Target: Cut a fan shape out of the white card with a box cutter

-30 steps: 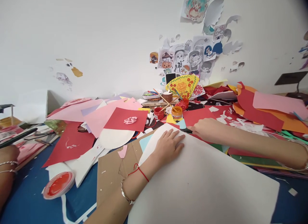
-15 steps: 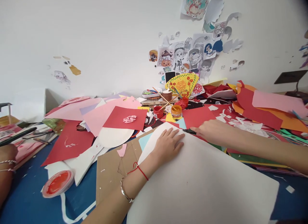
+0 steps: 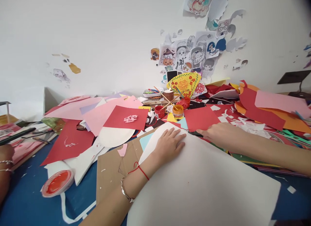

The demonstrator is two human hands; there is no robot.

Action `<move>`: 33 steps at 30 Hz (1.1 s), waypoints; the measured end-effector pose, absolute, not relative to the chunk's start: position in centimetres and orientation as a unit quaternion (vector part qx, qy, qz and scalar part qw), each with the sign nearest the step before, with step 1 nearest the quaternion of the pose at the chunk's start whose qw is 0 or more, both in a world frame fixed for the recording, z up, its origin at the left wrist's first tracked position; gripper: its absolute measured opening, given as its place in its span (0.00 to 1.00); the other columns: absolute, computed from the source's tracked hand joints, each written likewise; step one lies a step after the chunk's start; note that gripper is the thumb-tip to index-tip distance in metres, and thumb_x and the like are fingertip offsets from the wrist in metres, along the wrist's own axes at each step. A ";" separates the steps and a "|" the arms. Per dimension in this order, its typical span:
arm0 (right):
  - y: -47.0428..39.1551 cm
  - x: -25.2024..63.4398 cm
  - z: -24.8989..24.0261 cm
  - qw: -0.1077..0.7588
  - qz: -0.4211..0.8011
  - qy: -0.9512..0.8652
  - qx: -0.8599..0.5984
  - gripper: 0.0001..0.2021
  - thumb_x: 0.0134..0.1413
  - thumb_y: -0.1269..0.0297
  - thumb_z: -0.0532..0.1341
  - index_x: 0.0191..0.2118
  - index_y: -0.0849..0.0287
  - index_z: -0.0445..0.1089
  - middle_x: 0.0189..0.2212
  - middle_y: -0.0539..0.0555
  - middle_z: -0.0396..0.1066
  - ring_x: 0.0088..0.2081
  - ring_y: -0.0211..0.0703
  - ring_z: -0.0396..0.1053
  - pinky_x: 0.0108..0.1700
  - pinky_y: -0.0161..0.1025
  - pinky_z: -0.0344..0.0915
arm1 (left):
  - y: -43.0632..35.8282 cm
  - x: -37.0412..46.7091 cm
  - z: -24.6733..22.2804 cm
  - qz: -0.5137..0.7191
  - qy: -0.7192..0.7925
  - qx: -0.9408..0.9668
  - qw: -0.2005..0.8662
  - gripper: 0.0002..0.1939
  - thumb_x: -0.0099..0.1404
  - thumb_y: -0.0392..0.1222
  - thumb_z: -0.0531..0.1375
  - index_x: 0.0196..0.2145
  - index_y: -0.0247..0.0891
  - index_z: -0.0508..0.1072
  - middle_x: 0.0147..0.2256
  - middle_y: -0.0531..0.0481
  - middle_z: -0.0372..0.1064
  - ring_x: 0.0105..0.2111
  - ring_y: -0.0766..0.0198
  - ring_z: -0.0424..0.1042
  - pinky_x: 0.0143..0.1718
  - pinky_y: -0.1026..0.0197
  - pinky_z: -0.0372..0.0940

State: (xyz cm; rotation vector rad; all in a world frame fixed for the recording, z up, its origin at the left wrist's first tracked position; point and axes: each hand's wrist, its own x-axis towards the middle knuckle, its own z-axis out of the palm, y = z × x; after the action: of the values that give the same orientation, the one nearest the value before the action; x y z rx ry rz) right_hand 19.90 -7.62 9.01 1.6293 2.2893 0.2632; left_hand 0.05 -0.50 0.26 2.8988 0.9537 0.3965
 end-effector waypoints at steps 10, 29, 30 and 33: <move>-9.4 21.2 9.0 0.201 0.064 0.780 0.589 0.23 0.49 0.80 0.53 0.52 0.60 0.65 0.26 0.56 0.72 0.30 0.51 0.72 0.21 0.38 0.39 | -0.4 0.1 0.4 0.117 0.320 0.939 0.039 0.21 0.69 0.48 0.46 0.57 0.45 0.63 0.60 0.48 0.57 0.61 0.51 0.52 0.61 0.44 0.48; -12.7 25.3 5.3 0.170 0.104 0.782 0.591 0.34 0.44 0.85 0.49 0.58 0.55 0.63 0.26 0.59 0.73 0.26 0.53 0.72 0.23 0.42 0.61 | -0.4 0.0 0.3 0.114 0.328 0.937 0.046 0.21 0.69 0.49 0.45 0.58 0.48 0.62 0.60 0.49 0.55 0.61 0.51 0.51 0.61 0.44 0.47; -13.2 25.6 5.4 0.179 0.087 0.774 0.601 0.35 0.43 0.86 0.48 0.58 0.55 0.63 0.28 0.59 0.74 0.28 0.54 0.73 0.24 0.43 0.63 | -0.4 0.0 0.3 0.114 0.328 0.937 0.047 0.21 0.69 0.49 0.45 0.58 0.48 0.62 0.60 0.49 0.56 0.61 0.51 0.51 0.61 0.44 0.47; -14.5 26.4 5.1 0.193 0.054 0.744 0.638 0.36 0.44 0.85 0.47 0.59 0.51 0.62 0.36 0.61 0.75 0.30 0.56 0.74 0.26 0.48 0.68 | -0.5 0.1 0.4 0.114 0.326 0.937 0.046 0.21 0.69 0.49 0.46 0.57 0.47 0.63 0.60 0.48 0.56 0.61 0.52 0.52 0.61 0.44 0.47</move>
State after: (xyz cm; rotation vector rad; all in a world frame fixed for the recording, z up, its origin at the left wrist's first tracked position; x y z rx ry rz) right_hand 26.41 -14.51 5.13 1.7892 2.0860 0.1524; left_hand 0.08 -0.46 0.44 2.8609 0.9949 0.3490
